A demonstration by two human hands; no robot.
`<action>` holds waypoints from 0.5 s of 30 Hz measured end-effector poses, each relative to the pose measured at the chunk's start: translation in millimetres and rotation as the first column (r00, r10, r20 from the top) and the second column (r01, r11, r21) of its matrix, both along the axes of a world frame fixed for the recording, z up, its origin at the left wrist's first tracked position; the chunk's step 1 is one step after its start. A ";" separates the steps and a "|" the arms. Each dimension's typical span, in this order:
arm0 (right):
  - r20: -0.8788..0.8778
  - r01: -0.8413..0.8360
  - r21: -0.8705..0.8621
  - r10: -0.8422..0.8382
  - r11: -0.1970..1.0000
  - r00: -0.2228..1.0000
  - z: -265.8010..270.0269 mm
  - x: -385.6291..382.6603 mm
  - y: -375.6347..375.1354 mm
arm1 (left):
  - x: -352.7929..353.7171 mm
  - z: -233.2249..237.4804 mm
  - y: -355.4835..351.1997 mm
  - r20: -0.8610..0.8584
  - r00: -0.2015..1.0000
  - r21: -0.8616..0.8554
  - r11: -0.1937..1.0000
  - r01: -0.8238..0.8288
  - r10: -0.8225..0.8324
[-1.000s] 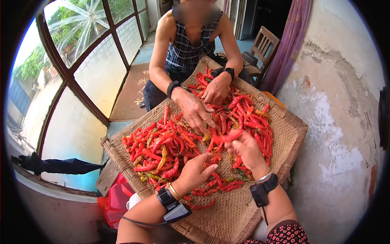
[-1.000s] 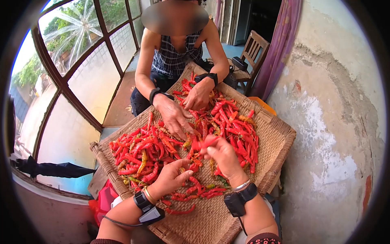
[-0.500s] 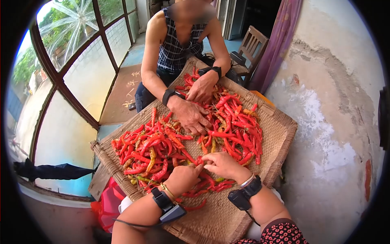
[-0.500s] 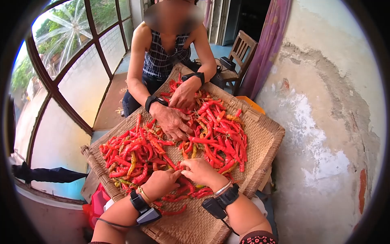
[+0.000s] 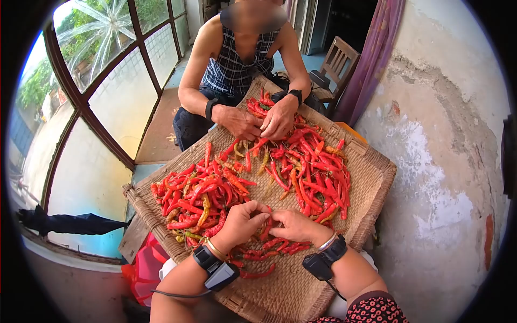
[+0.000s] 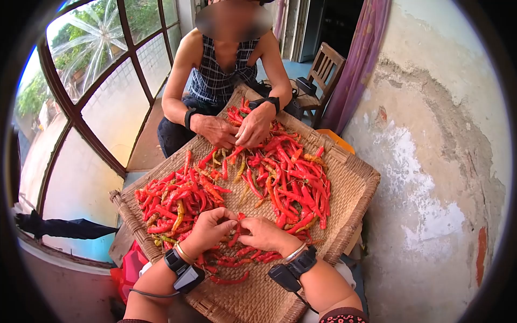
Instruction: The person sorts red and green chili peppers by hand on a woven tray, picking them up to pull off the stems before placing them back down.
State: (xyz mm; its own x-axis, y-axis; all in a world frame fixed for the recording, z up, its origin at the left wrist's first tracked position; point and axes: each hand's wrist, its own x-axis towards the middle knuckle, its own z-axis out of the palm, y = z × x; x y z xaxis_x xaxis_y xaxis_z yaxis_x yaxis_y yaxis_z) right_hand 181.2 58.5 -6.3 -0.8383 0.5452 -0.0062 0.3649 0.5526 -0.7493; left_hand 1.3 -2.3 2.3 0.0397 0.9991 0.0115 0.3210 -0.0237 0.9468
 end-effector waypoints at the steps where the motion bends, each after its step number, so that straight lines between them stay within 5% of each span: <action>1: -0.004 0.016 -0.054 -0.016 0.998 1.000 -0.2 -0.3 -1.0 | -0.5 -0.2 0.0 0.164 0.987 -0.090 0.996 0.017 -0.002; 2: -0.004 0.016 -0.054 -0.016 0.998 1.000 1.8 0.1 -1.1 | -1.0 -0.5 0.3 0.322 0.947 -0.175 0.983 0.048 0.012; 5: 0.038 0.073 -0.246 -0.066 0.967 0.997 9.5 0.8 -2.1 | -2.7 -2.2 1.8 0.413 0.910 -0.208 0.975 0.079 0.014; 7: -0.031 0.095 -0.660 -0.153 0.746 0.988 10.6 -0.2 -2.9 | -2.3 -1.5 1.6 0.440 0.898 -0.183 0.979 0.087 0.002; 8: -0.031 0.094 -0.661 -0.152 0.744 0.988 9.1 0.6 -1.9 | -2.3 -1.3 1.3 0.467 0.884 -0.156 0.983 0.094 -0.010; 10: -0.082 0.044 -0.842 -0.208 0.538 0.975 4.5 3.0 0.2 | -1.8 -3.7 1.7 0.469 0.883 -0.168 0.984 0.062 0.024; 13: -0.140 -0.009 -0.902 -0.271 0.432 0.952 4.5 3.3 -1.1 | -0.3 -2.2 2.3 0.513 0.855 -0.168 0.986 0.012 0.077; 15: -0.124 0.013 -0.886 -0.263 0.464 0.957 5.7 2.9 -2.7 | -0.2 -2.5 3.1 0.556 0.825 -0.164 0.986 -0.009 0.100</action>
